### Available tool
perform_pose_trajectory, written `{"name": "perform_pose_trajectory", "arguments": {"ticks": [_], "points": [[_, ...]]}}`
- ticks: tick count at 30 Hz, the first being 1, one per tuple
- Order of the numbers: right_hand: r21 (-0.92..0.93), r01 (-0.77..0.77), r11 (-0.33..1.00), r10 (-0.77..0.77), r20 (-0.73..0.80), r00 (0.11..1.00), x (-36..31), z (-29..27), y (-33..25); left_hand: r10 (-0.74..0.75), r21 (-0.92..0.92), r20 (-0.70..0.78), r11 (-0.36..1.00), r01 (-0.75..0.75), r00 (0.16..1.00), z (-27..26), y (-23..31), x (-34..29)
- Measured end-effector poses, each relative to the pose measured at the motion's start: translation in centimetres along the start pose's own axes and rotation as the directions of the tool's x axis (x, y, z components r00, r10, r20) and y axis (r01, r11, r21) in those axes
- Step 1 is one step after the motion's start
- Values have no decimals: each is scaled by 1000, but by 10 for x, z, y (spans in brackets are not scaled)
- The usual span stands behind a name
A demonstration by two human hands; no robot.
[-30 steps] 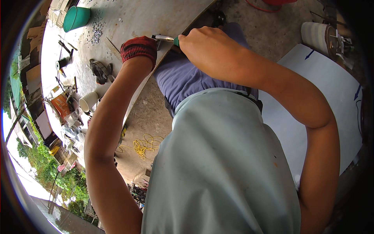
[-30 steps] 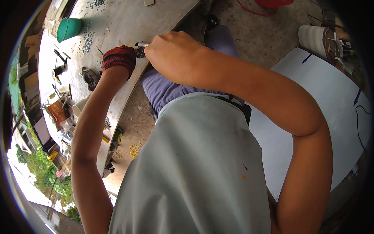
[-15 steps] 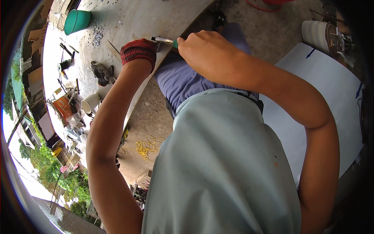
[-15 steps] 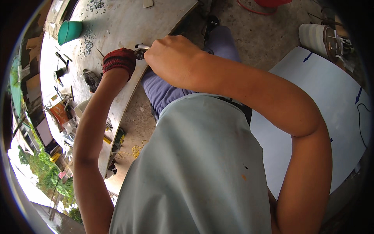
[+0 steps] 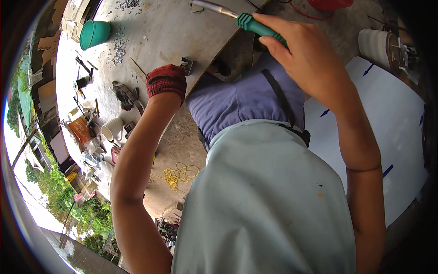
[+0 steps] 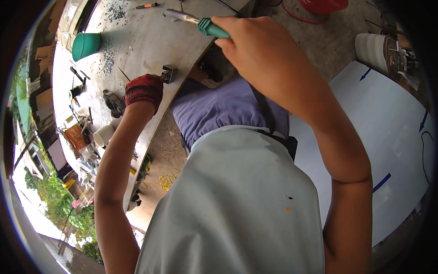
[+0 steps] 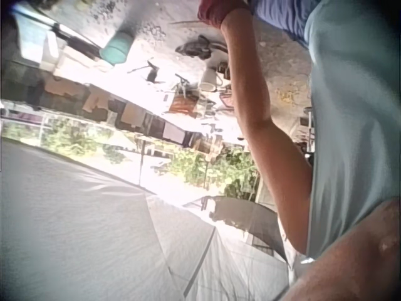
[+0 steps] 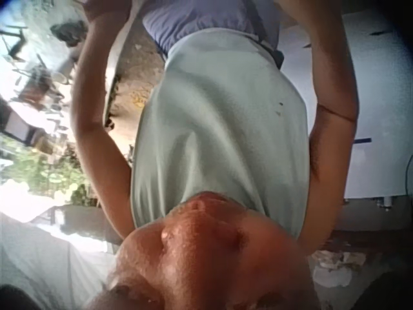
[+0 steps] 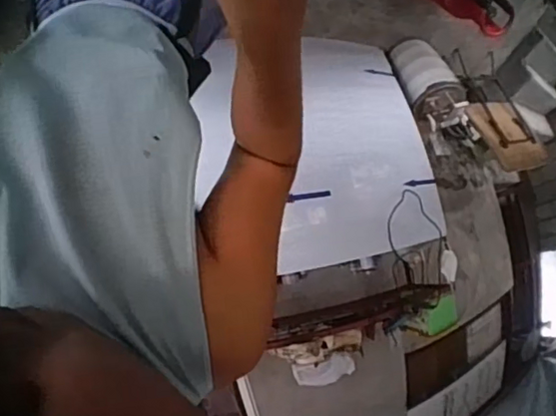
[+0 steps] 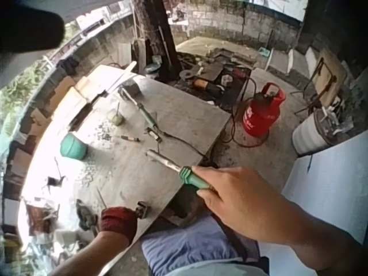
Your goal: The person is assembling small metal letter components by soldering them together.
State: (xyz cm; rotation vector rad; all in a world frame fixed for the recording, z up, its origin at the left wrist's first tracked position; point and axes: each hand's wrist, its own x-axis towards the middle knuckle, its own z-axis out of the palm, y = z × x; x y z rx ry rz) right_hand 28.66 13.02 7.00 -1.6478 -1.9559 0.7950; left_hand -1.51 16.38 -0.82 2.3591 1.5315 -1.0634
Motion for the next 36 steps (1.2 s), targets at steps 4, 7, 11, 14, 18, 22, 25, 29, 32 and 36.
{"name": "perform_pose_trajectory", "arguments": {"ticks": [4, 7, 11, 14, 18, 22, 25, 29, 32, 36], "points": [[40, -140, 989, 136, 86, 987, 1, -10, 20, -10, -10, -12, 1000, 10, 1000, 6, 2, 0], [145, -188, 971, 179, 76, 981, -4, 0, 34, -43, 8, -6, 999, 43, 999, 6, 1, 1], [143, -136, 980, 134, 29, 991, -4, 5, 45, -21, 32, 4, 999, 21, 1000, 0, 4, 0], [149, -146, 978, 146, 14, 989, -6, 6, 46, -19, 46, 20, 999, 18, 1000, -1, 4, 0], [136, -155, 979, 155, 9, 988, -8, 7, 48, -31, 38, 17, 999, 30, 999, -2, 5, -1], [156, -173, 972, 175, 4, 985, -12, 5, 45, -22, 10, 10, 1000, 22, 1000, 2, 2, 0], [154, -180, 972, 178, 26, 984, -18, 3, 37, -15, 3, -31, 1000, 15, 999, 2, 2, -2], [173, -174, 969, 171, 34, 985, -23, 7, 31, -8, 6, -31, 1000, 8, 999, 3, 2, -3], [178, -204, 963, 196, 63, 979, -26, 7, 28, -8, 5, -25, 1000, 8, 1000, 3, 2, -2], [189, -211, 959, 203, 61, 977, -28, 7, 26, -8, 12, -2, 1000, 8, 1000, 7, 0, 0]]}}
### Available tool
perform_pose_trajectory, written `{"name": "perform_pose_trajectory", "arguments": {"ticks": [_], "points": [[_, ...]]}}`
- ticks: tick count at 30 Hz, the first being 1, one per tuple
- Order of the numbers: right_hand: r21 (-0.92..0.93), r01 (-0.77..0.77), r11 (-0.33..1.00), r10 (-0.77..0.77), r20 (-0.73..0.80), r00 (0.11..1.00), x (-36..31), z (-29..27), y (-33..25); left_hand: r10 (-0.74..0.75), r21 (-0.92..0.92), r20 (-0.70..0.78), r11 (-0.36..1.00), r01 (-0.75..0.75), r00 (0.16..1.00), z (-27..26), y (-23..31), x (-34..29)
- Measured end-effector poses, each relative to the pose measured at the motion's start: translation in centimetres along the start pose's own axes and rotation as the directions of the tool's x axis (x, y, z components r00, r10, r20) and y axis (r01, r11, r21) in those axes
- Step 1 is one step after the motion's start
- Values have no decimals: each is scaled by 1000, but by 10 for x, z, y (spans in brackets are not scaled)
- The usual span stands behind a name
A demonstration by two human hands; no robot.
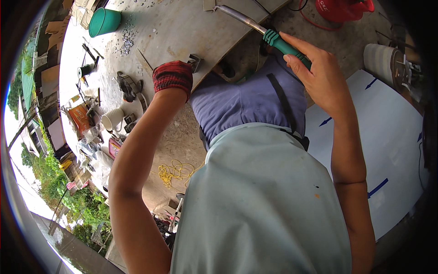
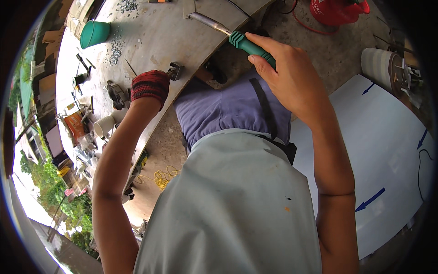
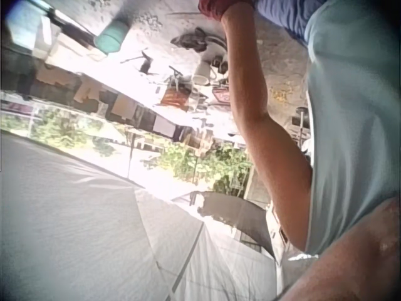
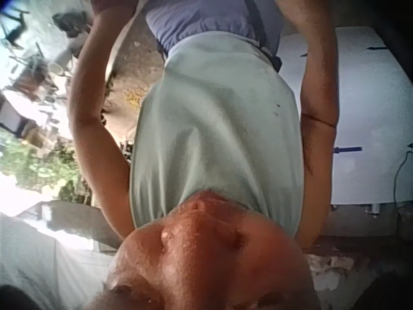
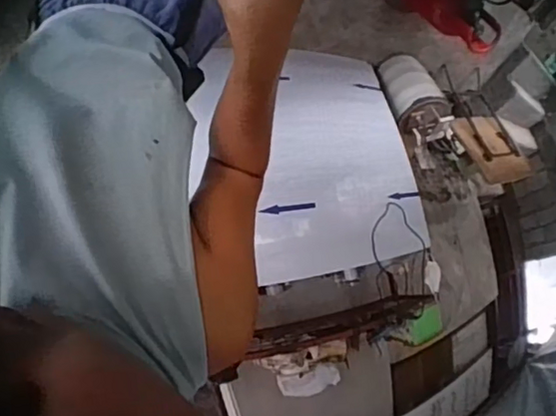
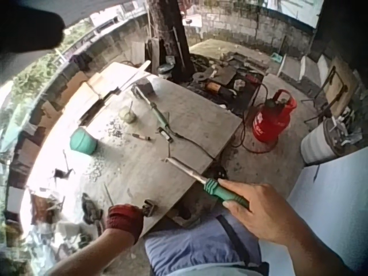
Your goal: The person is assembling small metal letter components by soldering them together.
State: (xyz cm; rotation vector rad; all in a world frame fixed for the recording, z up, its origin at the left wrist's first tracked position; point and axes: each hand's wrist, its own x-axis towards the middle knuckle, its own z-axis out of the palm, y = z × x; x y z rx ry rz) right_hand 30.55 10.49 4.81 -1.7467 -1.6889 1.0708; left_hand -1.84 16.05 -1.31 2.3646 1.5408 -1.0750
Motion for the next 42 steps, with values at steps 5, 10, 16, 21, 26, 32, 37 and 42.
{"name": "perform_pose_trajectory", "arguments": {"ticks": [5, 10, 16, 21, 26, 32, 37, 42], "points": [[-17, -18, 1000, 18, 7, 1000, -1, -2, -2, -1, -16, 1, 1000, 1, 1000, 2, -1, 0], [-20, -7, 1000, 7, 0, 1000, -1, -2, -2, -2, -13, 2, 1000, 2, 1000, 0, 0, -1], [8, 4, 1000, -4, -21, 1000, 0, -2, 1, -8, 10, 14, 1000, 8, 1000, 0, 1, 1], [-9, -14, 1000, 14, -2, 1000, 1, -5, 0, -14, -19, -1, 1000, 14, 1000, 4, 0, 3], [-5, 8, 1000, -8, -10, 1000, 0, -4, 0, -18, -10, -9, 1000, 18, 1000, 1, 1, 0], [-26, -7, 1000, 7, 13, 1000, 0, -5, -1, -27, -32, -8, 999, 26, 1000, 6, 0, 3], [4, 8, 1000, -8, -8, 1000, 0, -3, 0, -27, -36, -12, 999, 27, 1000, 5, 1, 2], [-11, -22, 1000, 22, 16, 1000, -1, -5, -2, -21, -25, -13, 999, 21, 1000, 6, 0, 2]]}}
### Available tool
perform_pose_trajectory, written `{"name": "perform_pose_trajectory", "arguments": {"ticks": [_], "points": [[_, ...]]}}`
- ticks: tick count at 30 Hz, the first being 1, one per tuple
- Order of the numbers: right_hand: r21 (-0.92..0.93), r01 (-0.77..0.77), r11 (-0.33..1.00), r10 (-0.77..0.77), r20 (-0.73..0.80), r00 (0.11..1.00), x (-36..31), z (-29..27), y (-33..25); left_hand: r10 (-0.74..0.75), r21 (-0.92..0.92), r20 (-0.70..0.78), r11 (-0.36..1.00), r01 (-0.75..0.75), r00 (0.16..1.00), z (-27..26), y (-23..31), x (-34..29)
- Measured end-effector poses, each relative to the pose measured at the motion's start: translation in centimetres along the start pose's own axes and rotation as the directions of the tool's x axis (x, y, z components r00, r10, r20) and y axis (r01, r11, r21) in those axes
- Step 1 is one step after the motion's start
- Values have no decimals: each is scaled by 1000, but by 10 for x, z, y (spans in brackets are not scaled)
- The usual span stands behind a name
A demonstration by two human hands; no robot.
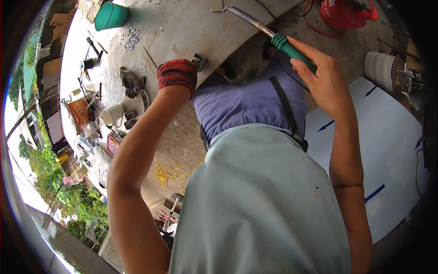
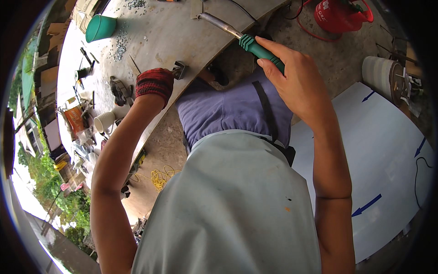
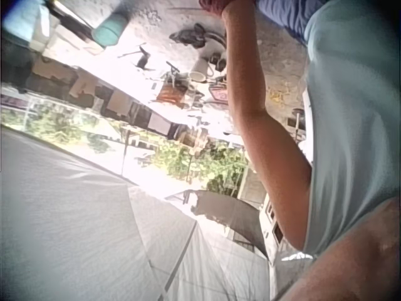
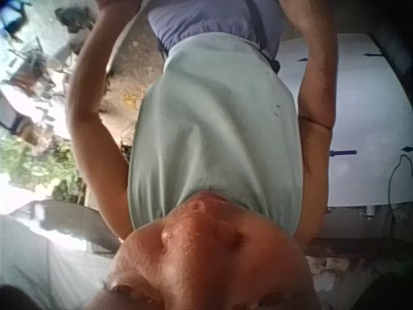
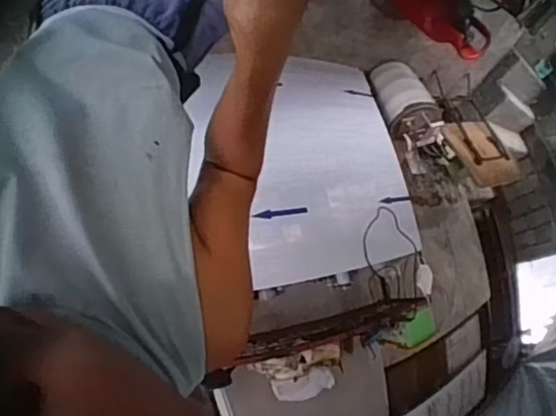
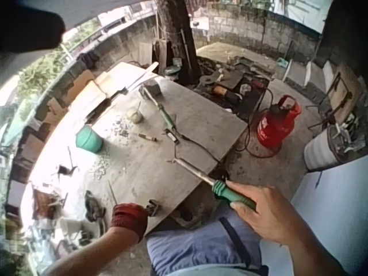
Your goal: The person is assembling small metal letter components by soldering them together.
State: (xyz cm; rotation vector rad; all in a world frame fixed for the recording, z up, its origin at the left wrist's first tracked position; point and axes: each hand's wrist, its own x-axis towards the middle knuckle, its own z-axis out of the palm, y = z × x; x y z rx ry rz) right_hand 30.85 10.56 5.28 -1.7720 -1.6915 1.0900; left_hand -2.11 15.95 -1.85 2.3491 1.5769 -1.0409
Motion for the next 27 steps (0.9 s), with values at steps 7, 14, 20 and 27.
{"name": "perform_pose_trajectory", "arguments": {"ticks": [7, 14, 20, 27], "points": [[21, -13, 1000, 13, 3, 1000, -1, -2, -1, -1, 14, 13, 1000, 1, 1000, -3, 0, 1], [5, -26, 1000, 26, 19, 999, -2, -3, 0, 6, 22, 20, 1000, -6, 1000, -2, 0, 0], [25, 2, 1000, -1, -15, 1000, -3, -1, 2, -9, 1, 14, 1000, 9, 1000, -5, 2, 0], [4, -21, 1000, 21, -1, 1000, -4, -4, 1, -2, 33, 22, 999, 1, 1000, 0, 2, 1]]}}
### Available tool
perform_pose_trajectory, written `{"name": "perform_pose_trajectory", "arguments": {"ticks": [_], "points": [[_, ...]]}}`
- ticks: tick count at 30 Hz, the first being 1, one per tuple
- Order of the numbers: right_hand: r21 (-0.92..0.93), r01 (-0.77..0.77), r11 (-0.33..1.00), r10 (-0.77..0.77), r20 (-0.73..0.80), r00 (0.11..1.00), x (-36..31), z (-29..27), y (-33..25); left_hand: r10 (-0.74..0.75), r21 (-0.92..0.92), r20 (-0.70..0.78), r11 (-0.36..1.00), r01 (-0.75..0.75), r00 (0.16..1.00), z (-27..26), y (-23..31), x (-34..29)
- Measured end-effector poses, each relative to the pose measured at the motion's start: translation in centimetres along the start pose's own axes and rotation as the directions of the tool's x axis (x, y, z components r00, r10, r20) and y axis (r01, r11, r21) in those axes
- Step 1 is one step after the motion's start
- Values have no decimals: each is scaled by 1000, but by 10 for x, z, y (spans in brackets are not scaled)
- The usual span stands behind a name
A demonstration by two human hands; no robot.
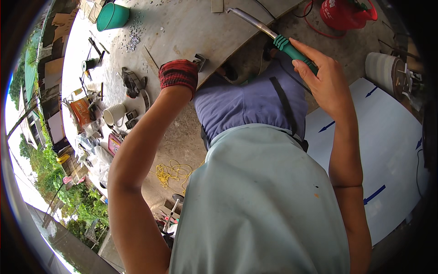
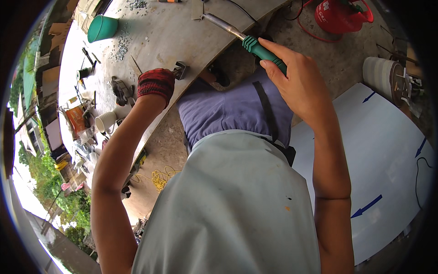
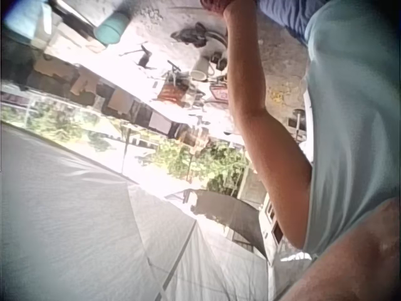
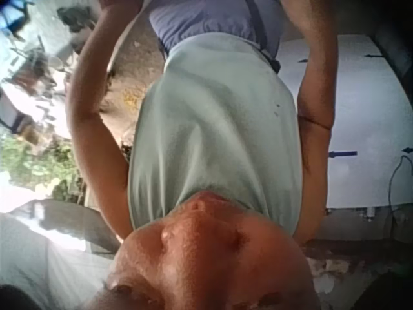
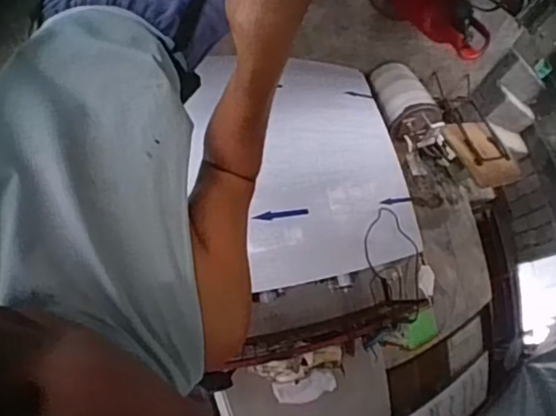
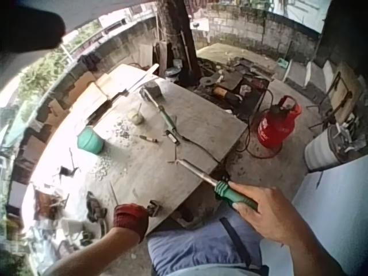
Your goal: The person is assembling small metal letter components by soldering them together.
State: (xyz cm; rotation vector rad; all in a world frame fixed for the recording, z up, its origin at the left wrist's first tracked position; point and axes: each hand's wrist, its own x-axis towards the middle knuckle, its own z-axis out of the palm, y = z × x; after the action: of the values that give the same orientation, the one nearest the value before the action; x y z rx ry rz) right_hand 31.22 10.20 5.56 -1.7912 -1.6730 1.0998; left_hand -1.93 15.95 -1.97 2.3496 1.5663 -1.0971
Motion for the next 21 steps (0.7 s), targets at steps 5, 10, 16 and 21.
{"name": "perform_pose_trajectory", "arguments": {"ticks": [5, 10, 16, 21], "points": [[-5, 2, 1000, -2, -12, 1000, -4, -1, 0, 4, 41, 1, 999, -4, 1000, -4, 1, 0], [-13, 12, 1000, -13, -24, 1000, -7, -4, 2, 22, 39, 26, 999, -23, 999, -8, 0, -2], [-19, 17, 1000, -17, -31, 999, -10, -4, 4, 4, 12, 44, 1000, -5, 999, -3, -4, 0], [-7, 15, 1000, -15, -35, 999, -10, -3, 3, -38, -82, 68, 996, 43, 997, -2, -9, 0]]}}
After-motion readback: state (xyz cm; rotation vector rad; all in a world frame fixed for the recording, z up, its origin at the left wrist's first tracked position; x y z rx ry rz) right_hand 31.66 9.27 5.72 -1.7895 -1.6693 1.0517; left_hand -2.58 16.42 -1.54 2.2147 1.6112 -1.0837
